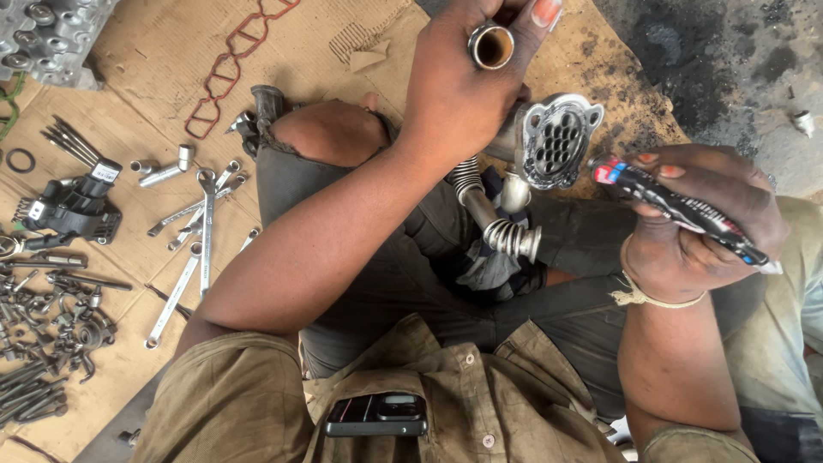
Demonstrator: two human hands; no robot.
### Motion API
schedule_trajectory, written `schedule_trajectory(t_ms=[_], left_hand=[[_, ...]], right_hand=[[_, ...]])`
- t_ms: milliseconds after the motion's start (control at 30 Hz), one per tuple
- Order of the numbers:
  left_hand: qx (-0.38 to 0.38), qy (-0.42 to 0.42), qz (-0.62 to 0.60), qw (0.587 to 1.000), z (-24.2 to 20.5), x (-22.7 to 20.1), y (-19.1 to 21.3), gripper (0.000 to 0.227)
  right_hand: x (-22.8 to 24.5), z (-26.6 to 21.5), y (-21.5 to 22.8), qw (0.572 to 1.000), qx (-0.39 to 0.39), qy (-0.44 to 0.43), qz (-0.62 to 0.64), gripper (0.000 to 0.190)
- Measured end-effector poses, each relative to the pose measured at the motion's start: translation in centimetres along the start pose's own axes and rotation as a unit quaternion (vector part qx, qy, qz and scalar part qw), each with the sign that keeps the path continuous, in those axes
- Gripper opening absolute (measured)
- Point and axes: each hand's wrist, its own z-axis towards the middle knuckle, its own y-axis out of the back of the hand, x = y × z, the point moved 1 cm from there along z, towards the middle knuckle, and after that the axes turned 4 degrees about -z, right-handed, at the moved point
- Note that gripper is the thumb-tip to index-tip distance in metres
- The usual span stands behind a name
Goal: The person applies sealant from a tube to the flange of a metal exhaust manifold using their finger to spread it. They are sitting on the floor in a workshop environment with various tools and engine parts nearby.
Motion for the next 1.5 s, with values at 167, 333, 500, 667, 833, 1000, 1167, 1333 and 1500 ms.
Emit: schedule_trajectory(t_ms=[167, 333, 500, 667, 833, 1000, 1167, 1333, 1500], left_hand=[[0.010, -0.018, -0.032, 0.999, -0.1, -0.2, -0.1, 0.028], [0.012, 0.001, -0.027, 1.000, 0.1, -0.3, -0.4, 0.028], [0.015, 0.013, -0.038, 0.999, -0.1, -0.6, -0.4, 0.030], [0.024, 0.032, -0.043, 0.998, -0.2, -0.9, -0.6, 0.030], [0.025, 0.037, -0.036, 0.998, -0.3, -0.9, -0.7, 0.030], [0.036, 0.061, -0.025, 0.997, -0.4, -0.8, -0.7, 0.030], [0.046, 0.015, -0.006, 0.999, -0.5, -0.7, -0.9, 0.030], [0.060, 0.040, 0.015, 0.997, -0.6, -0.7, -1.0, 0.026], [0.071, 0.063, 0.005, 0.995, -0.5, -0.9, -0.9, 0.025]], right_hand=[[-0.2, 0.0, -0.2, 1.000, -0.025, -0.005, -0.008, 0.025], [-0.4, 0.2, -0.5, 0.999, -0.049, -0.020, -0.002, 0.029], [-0.1, 0.0, -0.4, 0.999, -0.041, -0.032, -0.009, 0.029], [0.1, 0.0, -0.2, 0.998, -0.046, -0.036, -0.039, 0.030], [0.1, 0.3, -0.3, 0.997, -0.048, -0.042, -0.030, 0.029], [0.3, 0.6, -0.4, 0.997, -0.058, -0.038, -0.020, 0.028], [0.5, 1.2, -0.8, 0.997, -0.054, -0.051, -0.004, 0.026], [0.0, 1.8, -1.1, 0.996, -0.073, -0.048, 0.010, 0.022], [0.0, 1.1, -0.6, 0.996, -0.065, -0.063, 0.002, 0.029]])
